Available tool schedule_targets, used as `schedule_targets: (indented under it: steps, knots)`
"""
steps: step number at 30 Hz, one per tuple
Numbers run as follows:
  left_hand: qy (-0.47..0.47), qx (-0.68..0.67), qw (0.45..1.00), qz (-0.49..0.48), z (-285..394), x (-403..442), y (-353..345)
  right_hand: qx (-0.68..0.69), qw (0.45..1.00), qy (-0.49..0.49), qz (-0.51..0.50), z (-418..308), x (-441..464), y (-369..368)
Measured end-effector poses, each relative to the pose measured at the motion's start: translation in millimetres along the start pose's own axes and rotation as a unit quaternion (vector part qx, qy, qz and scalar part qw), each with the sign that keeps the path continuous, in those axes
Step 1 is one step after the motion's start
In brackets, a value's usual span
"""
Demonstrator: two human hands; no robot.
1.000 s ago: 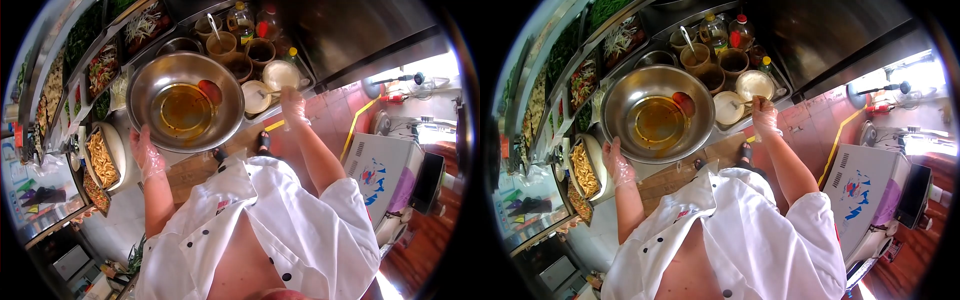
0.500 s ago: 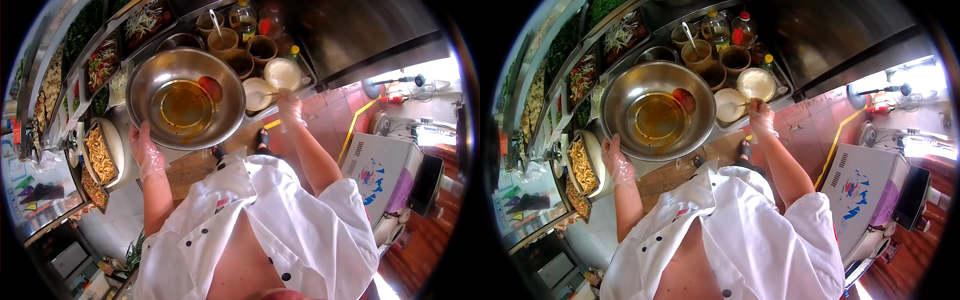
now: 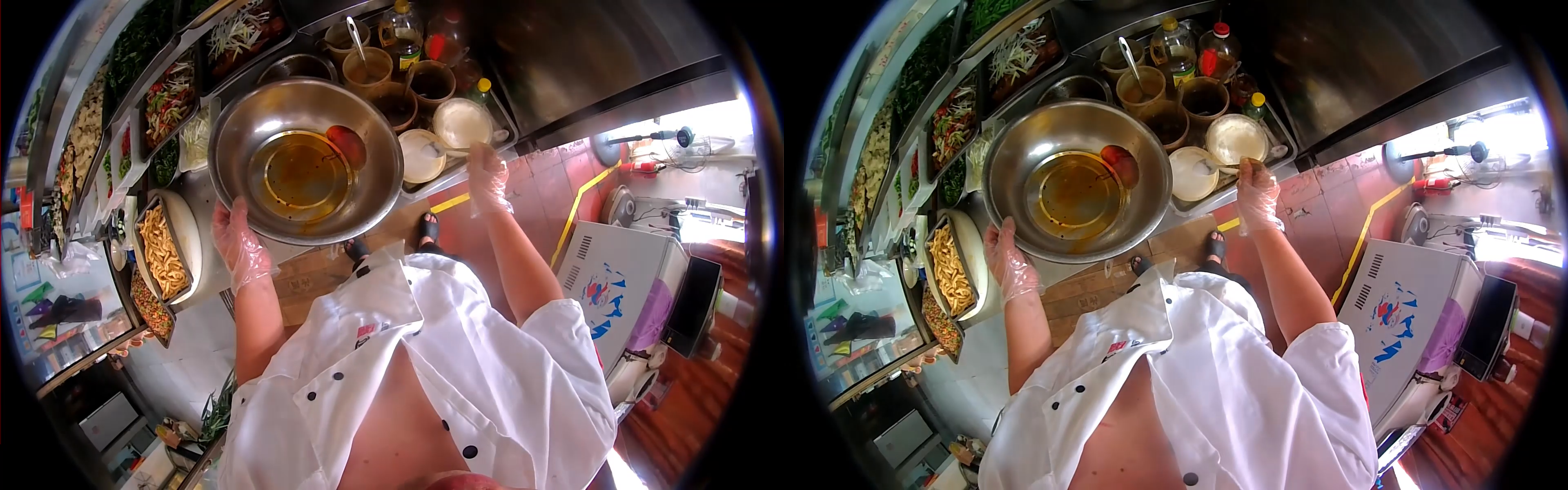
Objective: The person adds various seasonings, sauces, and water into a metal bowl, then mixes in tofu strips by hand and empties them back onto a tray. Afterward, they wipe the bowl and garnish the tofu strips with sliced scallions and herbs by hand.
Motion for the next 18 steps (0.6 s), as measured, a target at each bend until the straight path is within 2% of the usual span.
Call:
schedule_targets:
  steps: [7, 9, 11, 13, 18]
  knots:
    - [-0.003, -0.011, 1.0, -0.006, -2, 0, 2, -0.028, 0.999, -0.003, 0.021, -4, 3, 4]
    - [0.007, -0.003, 1.0, 0.017, -2, -1, 4, -0.154, 0.985, 0.024, -0.071, -24, -9, -18]
    - [0.009, -0.001, 1.0, 0.017, -2, -1, 4, -0.152, 0.986, 0.038, -0.064, 2, -11, -28]
    - [0.007, 0.0, 1.0, 0.017, -3, 2, 6, -0.165, 0.983, 0.062, -0.049, -6, -15, -33]
    - [0.004, -0.019, 1.0, 0.009, -1, 0, 2, -0.144, 0.99, 0.0, -0.015, -2, -7, -22]
Point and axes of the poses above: each hand's wrist, its own x-axis towards the middle knuckle, its own y-axis out of the back of the hand, z = x × y, the point moved 10 cm from there along x, towards the middle knuckle, and after that the axes turned 1 degree about -x, right-handed, at the moved point
